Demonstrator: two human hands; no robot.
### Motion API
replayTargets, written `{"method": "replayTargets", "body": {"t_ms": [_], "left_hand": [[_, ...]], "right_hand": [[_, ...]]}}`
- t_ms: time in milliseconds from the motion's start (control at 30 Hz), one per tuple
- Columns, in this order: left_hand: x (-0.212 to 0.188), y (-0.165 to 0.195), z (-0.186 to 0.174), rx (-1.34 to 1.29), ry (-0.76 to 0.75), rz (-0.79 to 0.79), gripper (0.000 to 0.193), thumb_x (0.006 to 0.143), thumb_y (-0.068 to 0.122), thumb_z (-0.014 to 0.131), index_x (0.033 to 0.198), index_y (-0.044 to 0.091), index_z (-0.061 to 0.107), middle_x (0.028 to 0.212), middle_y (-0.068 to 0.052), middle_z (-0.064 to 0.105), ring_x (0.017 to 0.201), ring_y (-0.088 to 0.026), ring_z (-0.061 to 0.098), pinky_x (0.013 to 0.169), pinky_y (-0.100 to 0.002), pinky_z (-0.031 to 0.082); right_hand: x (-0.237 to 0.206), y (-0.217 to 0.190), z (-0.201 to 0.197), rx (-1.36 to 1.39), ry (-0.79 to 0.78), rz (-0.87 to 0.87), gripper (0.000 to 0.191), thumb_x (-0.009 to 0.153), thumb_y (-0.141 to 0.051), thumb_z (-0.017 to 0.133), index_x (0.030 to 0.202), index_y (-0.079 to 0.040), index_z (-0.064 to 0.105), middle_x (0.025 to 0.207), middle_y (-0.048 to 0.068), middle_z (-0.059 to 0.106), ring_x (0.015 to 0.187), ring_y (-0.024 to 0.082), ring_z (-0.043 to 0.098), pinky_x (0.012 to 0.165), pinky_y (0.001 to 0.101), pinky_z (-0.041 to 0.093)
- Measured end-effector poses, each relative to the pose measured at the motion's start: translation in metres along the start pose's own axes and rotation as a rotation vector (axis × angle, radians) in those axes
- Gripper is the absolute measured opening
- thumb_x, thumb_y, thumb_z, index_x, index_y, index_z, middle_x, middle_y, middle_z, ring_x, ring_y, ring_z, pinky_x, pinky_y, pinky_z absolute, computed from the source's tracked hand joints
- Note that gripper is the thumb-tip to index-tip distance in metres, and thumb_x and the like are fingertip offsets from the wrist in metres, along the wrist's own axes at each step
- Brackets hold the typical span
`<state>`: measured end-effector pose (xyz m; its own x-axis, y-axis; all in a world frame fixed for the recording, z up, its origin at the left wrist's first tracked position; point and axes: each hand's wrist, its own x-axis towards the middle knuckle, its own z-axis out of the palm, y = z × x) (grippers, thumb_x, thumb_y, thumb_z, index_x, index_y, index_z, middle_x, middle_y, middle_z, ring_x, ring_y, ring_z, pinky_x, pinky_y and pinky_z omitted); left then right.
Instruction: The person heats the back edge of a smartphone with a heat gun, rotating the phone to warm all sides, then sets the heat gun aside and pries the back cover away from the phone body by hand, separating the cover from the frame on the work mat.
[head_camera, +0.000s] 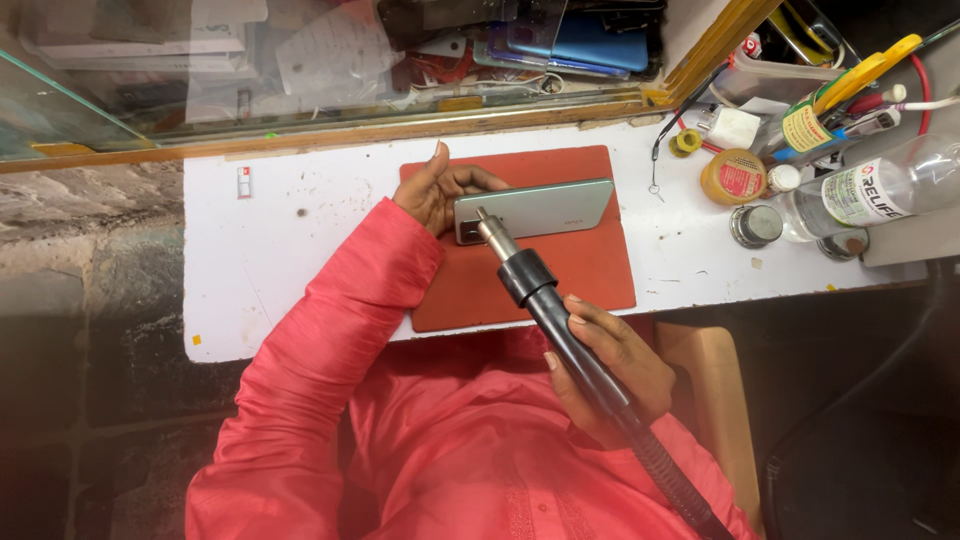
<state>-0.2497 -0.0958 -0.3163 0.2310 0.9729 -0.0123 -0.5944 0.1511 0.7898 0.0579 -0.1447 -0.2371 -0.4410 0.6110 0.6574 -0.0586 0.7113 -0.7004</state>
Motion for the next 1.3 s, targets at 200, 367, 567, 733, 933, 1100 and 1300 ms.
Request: {"method": "replayTargets", "body": {"t_ms": [200, 367, 567, 733, 933, 1100, 1300], "left_hand": [[-0.002, 0.004, 0.007, 0.017, 0.031, 0.012, 0.083, 0.104, 0.067, 0.031, 0.130, -0.005, 0.063, 0.121, -0.019, 0.072, 0.115, -0.026, 0.070, 0.103, -0.041, 0.055], [-0.005, 0.006, 0.007, 0.111, 0.130, -0.009, 0.054, 0.098, 0.040, 0.056, 0.131, -0.002, 0.061, 0.120, -0.015, 0.071, 0.110, -0.023, 0.071, 0.095, -0.044, 0.060], [0.004, -0.001, -0.001, 0.155, 0.095, 0.090, 0.039, 0.102, 0.019, 0.063, 0.135, -0.004, 0.062, 0.120, -0.013, 0.072, 0.109, -0.020, 0.070, 0.097, -0.036, 0.058], [-0.006, -0.015, 0.001, 0.295, 0.176, 0.128, 0.033, 0.100, 0.009, 0.065, 0.131, -0.001, 0.064, 0.112, -0.011, 0.075, 0.099, -0.017, 0.073, 0.089, -0.033, 0.060], [-0.011, -0.037, 0.006, 0.466, 0.187, 0.321, 0.030, 0.105, 0.008, 0.066, 0.133, -0.001, 0.064, 0.120, -0.010, 0.073, 0.108, -0.015, 0.069, 0.096, -0.030, 0.058], [-0.012, -0.042, 0.008, 0.338, 0.242, 0.275, 0.029, 0.107, 0.012, 0.059, 0.132, 0.000, 0.064, 0.116, -0.009, 0.074, 0.102, -0.015, 0.072, 0.090, -0.031, 0.061], [-0.011, -0.035, 0.009, 0.285, 0.245, 0.239, 0.029, 0.109, 0.012, 0.053, 0.133, -0.001, 0.061, 0.113, -0.010, 0.073, 0.099, -0.014, 0.072, 0.088, -0.030, 0.061]], "right_hand": [[-0.002, 0.002, -0.012, -0.076, 0.021, 0.037, 0.042, 0.080, 0.006, 0.077, 0.120, 0.008, 0.063, 0.121, 0.029, 0.069, 0.119, 0.035, 0.071, 0.096, 0.0368, 0.064], [-0.004, 0.007, -0.035, -0.147, 0.026, 0.058, 0.044, 0.079, 0.006, 0.077, 0.121, 0.008, 0.062, 0.121, 0.029, 0.069, 0.115, 0.032, 0.073, 0.095, 0.0357, 0.063], [-0.026, 0.027, -0.057, -0.020, 0.229, 0.154, 0.047, 0.087, 0.009, 0.073, 0.131, 0.008, 0.060, 0.132, 0.029, 0.065, 0.121, 0.032, 0.068, 0.105, 0.0368, 0.059], [-0.041, 0.053, -0.081, 0.242, 0.393, 0.140, 0.042, 0.084, 0.009, 0.070, 0.126, 0.010, 0.064, 0.128, 0.030, 0.067, 0.119, 0.031, 0.071, 0.109, 0.0367, 0.059], [-0.050, 0.065, -0.108, 0.240, 0.397, 0.037, 0.045, 0.081, 0.003, 0.067, 0.126, 0.008, 0.066, 0.123, 0.030, 0.068, 0.114, 0.031, 0.073, 0.106, 0.0356, 0.060], [-0.056, 0.062, -0.113, 0.223, 0.367, 0.081, 0.044, 0.083, 0.003, 0.069, 0.126, 0.008, 0.065, 0.124, 0.030, 0.068, 0.117, 0.031, 0.071, 0.108, 0.0350, 0.059], [-0.053, 0.050, -0.094, 0.268, 0.307, 0.166, 0.044, 0.084, 0.006, 0.072, 0.128, 0.008, 0.064, 0.127, 0.029, 0.067, 0.119, 0.029, 0.070, 0.109, 0.0345, 0.058]]}}
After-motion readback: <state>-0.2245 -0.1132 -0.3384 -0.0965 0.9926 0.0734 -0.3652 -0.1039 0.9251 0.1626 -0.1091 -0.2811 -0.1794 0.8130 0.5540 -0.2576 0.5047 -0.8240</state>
